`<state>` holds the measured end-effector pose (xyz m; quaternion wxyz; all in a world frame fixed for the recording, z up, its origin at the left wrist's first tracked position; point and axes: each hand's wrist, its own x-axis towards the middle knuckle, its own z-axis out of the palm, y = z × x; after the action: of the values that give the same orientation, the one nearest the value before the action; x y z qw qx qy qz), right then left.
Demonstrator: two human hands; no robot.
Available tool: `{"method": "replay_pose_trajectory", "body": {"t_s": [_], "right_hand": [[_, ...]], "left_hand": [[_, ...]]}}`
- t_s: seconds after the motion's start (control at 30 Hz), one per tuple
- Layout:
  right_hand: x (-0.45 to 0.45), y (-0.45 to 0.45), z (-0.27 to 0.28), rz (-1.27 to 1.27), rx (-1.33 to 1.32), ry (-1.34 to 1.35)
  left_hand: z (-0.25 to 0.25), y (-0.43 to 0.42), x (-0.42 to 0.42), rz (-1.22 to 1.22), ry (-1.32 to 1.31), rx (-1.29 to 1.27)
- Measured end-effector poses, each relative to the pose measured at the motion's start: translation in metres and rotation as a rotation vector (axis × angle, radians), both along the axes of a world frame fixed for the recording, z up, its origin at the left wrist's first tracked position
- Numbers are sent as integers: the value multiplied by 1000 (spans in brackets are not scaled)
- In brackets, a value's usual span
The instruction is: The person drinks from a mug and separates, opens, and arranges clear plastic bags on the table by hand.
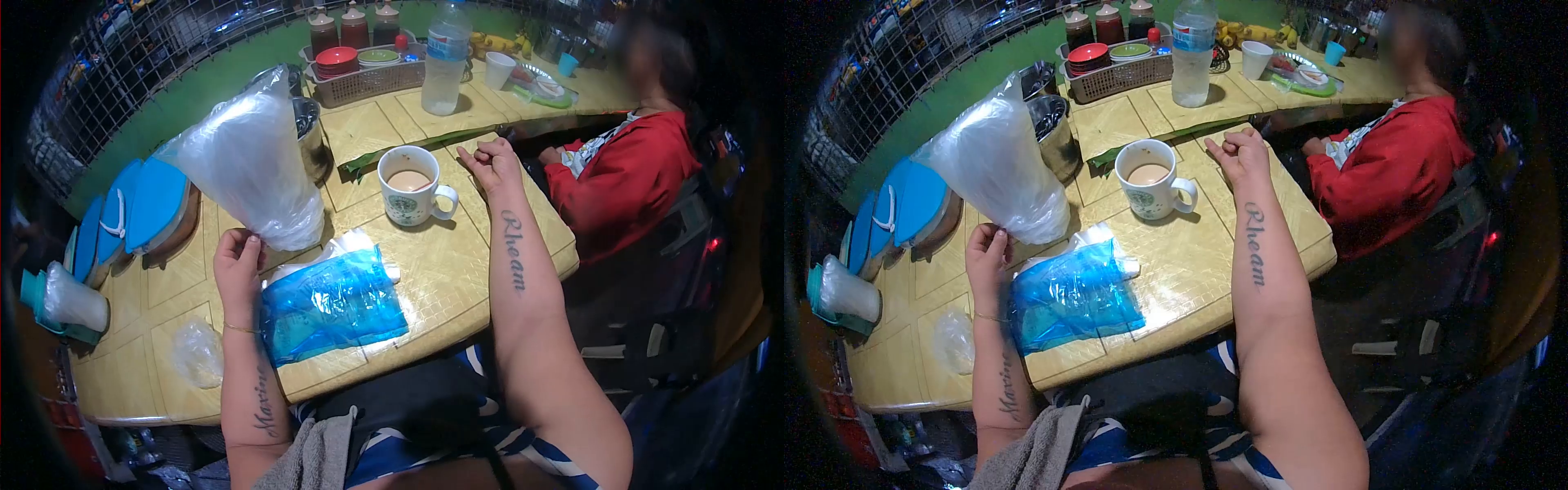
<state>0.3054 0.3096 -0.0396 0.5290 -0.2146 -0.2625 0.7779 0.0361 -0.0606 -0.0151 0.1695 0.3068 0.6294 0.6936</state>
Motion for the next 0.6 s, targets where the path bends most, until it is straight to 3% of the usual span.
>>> {"method": "replay_pose_trajectory", "body": {"t_s": [0.13,0.43,0.47,0.5,0.53,0.6], "right_hand": [[3,-2,5,9,13,-27],[12,-1,6,143,266,255],[12,-10,6,-121,647,-233],[14,-23,8,-493,881,-766],[23,-3,-6,-538,1155,-942],[19,10,-16,-381,1044,-732]], "left_hand": [[0,-1,1,-17,-1,12],[-4,0,-5,24,53,-61],[-2,2,-5,71,182,-182],[1,6,3,104,75,-187],[-6,6,3,130,83,-164],[-13,6,-3,172,233,-196]]}}
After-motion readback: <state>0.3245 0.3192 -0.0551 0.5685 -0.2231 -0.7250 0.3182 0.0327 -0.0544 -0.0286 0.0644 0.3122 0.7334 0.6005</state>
